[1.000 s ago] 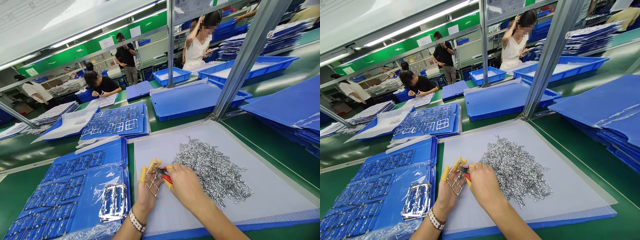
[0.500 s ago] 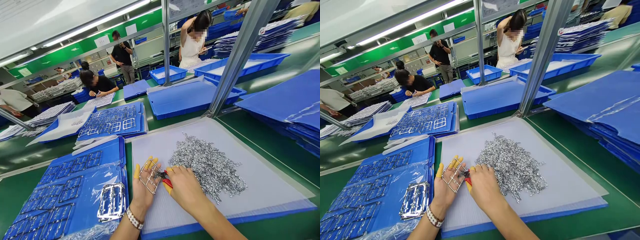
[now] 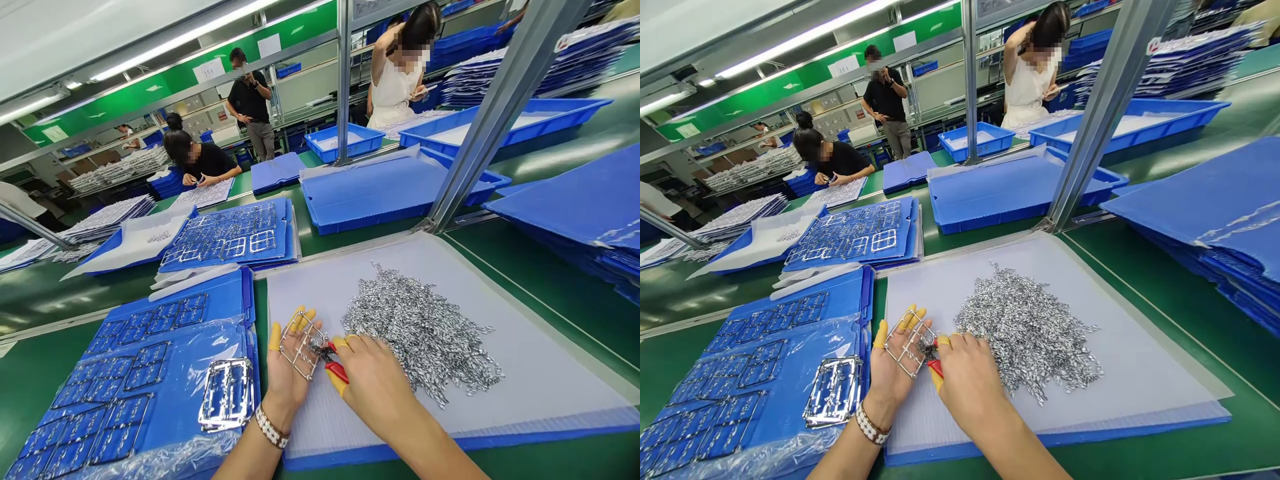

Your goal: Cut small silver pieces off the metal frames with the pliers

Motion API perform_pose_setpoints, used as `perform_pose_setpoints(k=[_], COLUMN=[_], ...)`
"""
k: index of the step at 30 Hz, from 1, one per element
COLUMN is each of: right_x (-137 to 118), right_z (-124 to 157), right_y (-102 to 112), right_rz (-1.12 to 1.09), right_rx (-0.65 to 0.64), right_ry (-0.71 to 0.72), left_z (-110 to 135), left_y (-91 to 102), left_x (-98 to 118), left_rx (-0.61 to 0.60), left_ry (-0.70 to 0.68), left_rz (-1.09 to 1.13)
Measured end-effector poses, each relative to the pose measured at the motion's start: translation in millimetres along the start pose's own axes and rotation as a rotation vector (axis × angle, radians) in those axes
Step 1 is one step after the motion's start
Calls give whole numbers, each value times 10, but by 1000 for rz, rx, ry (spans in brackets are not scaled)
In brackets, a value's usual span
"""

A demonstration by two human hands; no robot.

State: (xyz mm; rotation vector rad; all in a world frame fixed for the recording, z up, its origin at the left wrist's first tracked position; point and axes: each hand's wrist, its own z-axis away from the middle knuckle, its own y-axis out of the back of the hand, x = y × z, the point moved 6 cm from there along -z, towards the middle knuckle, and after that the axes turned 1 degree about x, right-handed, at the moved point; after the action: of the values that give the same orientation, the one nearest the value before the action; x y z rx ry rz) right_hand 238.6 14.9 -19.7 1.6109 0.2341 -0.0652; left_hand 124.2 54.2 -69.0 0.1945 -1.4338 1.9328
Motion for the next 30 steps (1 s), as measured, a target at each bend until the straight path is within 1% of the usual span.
perform_pose_setpoints(k=[5, 13, 18, 24, 30], right_x=[-121, -107, -113, -126, -138], right_z=[33, -3, -18, -26, -20], right_y=[-93, -150, -131, -98, -103], right_rz=[-32, -50, -61, -55, -45], right_rx=[-38, -56, -65, -109, -75], right_ry=[34, 37, 43, 33, 38], left_z=[-8, 12, 0, 12, 2], left_y=[29, 5, 34, 57, 78], left_x=[11, 38, 32, 31, 30], left_rx=[38, 30, 35, 55, 75], left_ry=[-48, -98, -125, -163, -158], left_rz=[-29, -74, -104, -171, -173])
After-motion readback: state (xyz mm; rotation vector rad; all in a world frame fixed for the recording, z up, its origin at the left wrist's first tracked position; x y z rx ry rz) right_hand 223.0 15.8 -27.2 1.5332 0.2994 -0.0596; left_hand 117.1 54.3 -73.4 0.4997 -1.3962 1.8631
